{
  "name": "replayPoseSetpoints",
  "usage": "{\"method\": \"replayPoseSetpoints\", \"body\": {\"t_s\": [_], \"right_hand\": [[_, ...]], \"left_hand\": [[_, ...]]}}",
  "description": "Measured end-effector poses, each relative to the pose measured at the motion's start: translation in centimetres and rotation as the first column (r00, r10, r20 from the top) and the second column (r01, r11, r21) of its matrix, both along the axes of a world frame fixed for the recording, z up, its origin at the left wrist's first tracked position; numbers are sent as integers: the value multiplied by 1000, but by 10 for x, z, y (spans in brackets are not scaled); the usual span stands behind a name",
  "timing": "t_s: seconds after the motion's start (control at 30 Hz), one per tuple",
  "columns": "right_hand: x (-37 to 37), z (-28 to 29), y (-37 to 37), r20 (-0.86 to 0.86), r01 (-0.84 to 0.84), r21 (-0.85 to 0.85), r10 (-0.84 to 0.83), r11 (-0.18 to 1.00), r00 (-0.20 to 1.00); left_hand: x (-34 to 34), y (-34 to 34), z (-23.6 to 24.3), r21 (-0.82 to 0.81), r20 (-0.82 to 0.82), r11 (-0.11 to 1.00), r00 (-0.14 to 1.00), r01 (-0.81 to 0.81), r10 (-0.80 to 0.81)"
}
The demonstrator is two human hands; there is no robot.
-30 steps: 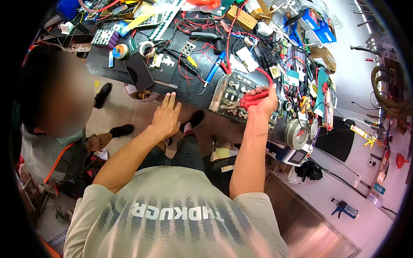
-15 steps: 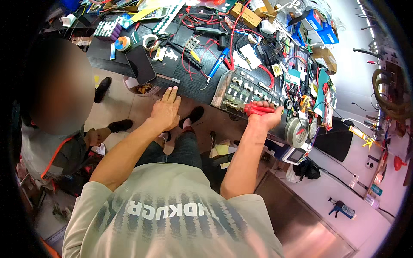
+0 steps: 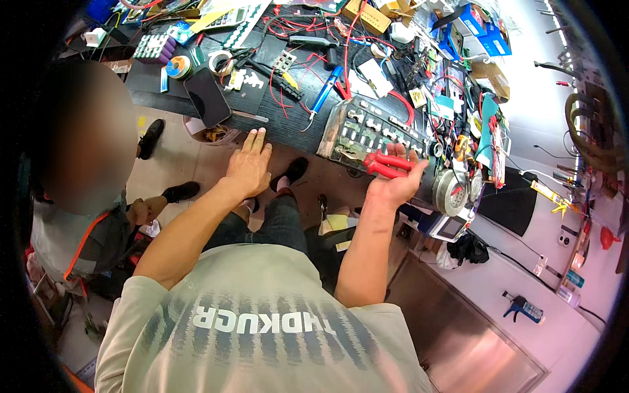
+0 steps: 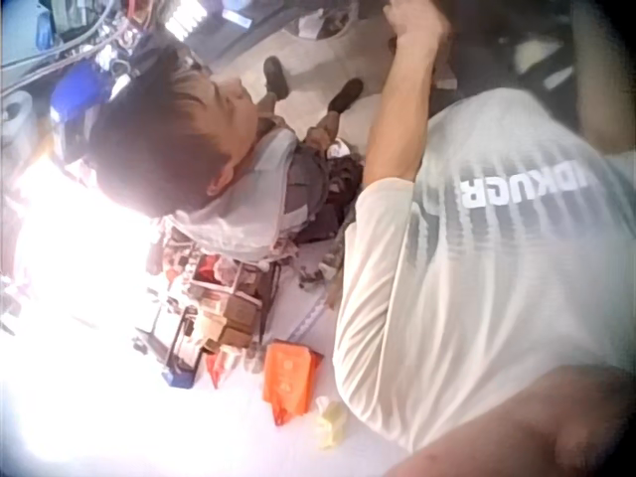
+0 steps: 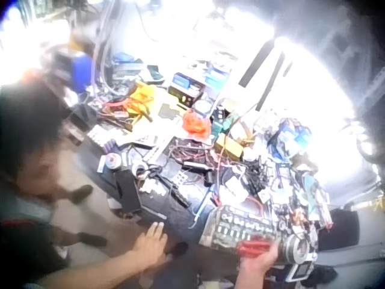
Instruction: The person works on a large electrical battery pack by hand and with pliers, prying and pulling at various metal components on its top surface.
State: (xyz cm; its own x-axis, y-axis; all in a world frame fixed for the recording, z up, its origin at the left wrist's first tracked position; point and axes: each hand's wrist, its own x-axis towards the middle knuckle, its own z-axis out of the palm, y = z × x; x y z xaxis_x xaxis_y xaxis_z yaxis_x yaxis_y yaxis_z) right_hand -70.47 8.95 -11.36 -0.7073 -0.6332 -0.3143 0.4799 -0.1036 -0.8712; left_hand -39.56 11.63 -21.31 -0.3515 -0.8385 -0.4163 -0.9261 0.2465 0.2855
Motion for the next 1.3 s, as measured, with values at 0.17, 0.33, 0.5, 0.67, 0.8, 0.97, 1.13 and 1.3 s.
{"method": "replayPoseSetpoints", "body": {"t_s": [0.17, 0.33, 0.5, 0.67, 0.8, 0.97, 1.13, 1.3], "right_hand": [[28, 9, 11, -106, 4, -5, -5, 1000, 994], [50, 14, 10, -190, 31, -38, -38, 999, 981], [57, 13, 2, -158, 117, -72, -128, 990, 979], [60, 24, -16, -149, 22, -61, -31, 998, 988], [56, 27, -33, -212, -182, -82, 161, 980, 964], [53, 15, -44, -370, -514, -112, 445, 850, 816], [70, 119, -77, -628, -889, -198, 643, 413, 439], [21, 277, -116, -658, -928, -291, 655, 233, 371]], "left_hand": [[-3, -2, 5, 34, 10, 999, 1000, 20, -21], [-5, -4, 10, 56, 26, 998, 999, 32, -33], [-6, -4, 12, 41, 28, 998, 999, 40, -41], [-7, -3, 10, 43, 27, 998, 999, 41, -42], [-9, -2, 5, 29, 46, 999, 998, 45, -46], [-14, 0, -3, -41, 58, 997, 997, 61, -59], [-17, 1, 0, -7, 112, 998, 992, 64, -63], [-13, -10, 14, 104, 20, 995, 1000, -9, 7]]}}
